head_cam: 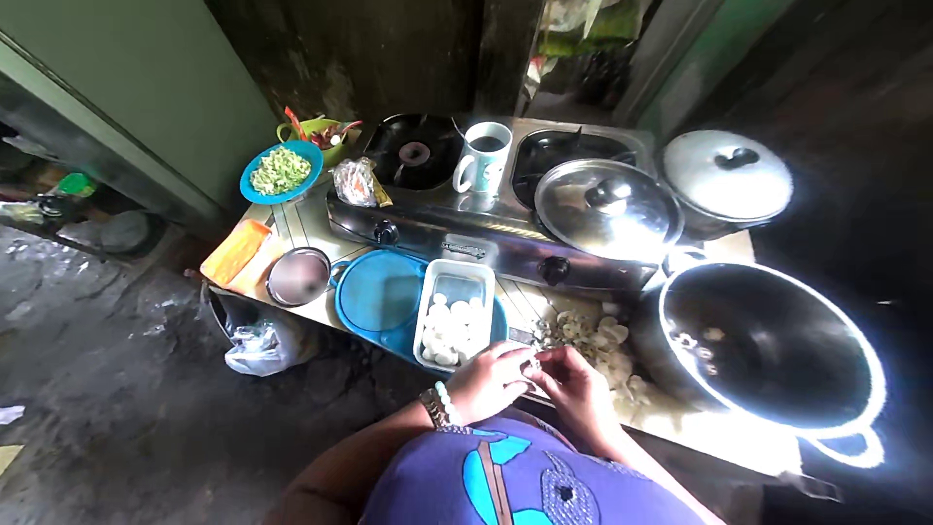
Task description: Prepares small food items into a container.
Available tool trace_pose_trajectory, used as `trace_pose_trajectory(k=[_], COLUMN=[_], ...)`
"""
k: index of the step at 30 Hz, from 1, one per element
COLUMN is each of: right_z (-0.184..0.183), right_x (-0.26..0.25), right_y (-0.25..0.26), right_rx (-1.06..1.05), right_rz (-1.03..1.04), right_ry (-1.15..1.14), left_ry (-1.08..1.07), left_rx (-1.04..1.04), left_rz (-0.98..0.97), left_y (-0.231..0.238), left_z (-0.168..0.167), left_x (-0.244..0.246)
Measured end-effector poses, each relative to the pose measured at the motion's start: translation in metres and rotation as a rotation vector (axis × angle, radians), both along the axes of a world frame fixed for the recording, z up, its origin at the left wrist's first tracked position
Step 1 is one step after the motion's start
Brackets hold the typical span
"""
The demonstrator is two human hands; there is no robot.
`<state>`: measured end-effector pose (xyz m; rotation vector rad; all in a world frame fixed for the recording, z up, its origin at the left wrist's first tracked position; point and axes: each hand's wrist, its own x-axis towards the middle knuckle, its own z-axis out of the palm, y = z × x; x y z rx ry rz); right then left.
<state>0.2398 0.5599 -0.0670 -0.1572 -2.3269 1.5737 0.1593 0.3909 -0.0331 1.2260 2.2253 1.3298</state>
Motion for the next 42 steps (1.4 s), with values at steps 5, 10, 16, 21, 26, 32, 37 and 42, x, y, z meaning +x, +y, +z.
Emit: trace_pose_trajectory(k=[5, 10, 16, 21, 26, 32, 37, 42], right_z=[0.023, 0.028, 0.030, 0.034, 0.028, 0.021, 0.033, 0.035], right_x=[0.006, 0.012, 0.014, 0.014, 0.013, 0.007, 0.011, 0.013], right_y=[0.014, 0.031, 0.024, 0.026, 0.036, 0.066, 0.058, 0.059], right_rx=[-0.042, 0.307, 0.420, 0.371, 0.242, 0.258, 0.165, 0.230], right_rz=[0.007, 0.004, -0.025, 0.011, -0.085, -0.119, 0.017, 0.056], right_ry=[-0.011, -0.001, 0.009, -0.060, -0.086, -0.312, 0.004, 0.100], left_ry=[0.030, -0.041, -0.168, -0.288, -0.456, -0.650, -0.698, -0.678], left_rx=[0.167, 0.115, 0.046, 0.014, 0.159, 0.281, 0.292, 0.255], left_rz=[0.092, -0.011, 0.006, 0.004, -0.007, -0.004, 0.045, -0.009], left_y=[0.015, 0.019, 0.026, 0.030, 0.034, 0.040, 0.049, 0.050], left_z=[-0.002, -0.003, 0.001, -0.005, -0.015, -0.016, -0.015, -0.013], left_x=[0.002, 0.000, 0.002, -0.002, -0.004, -0.007, -0.006, -0.009])
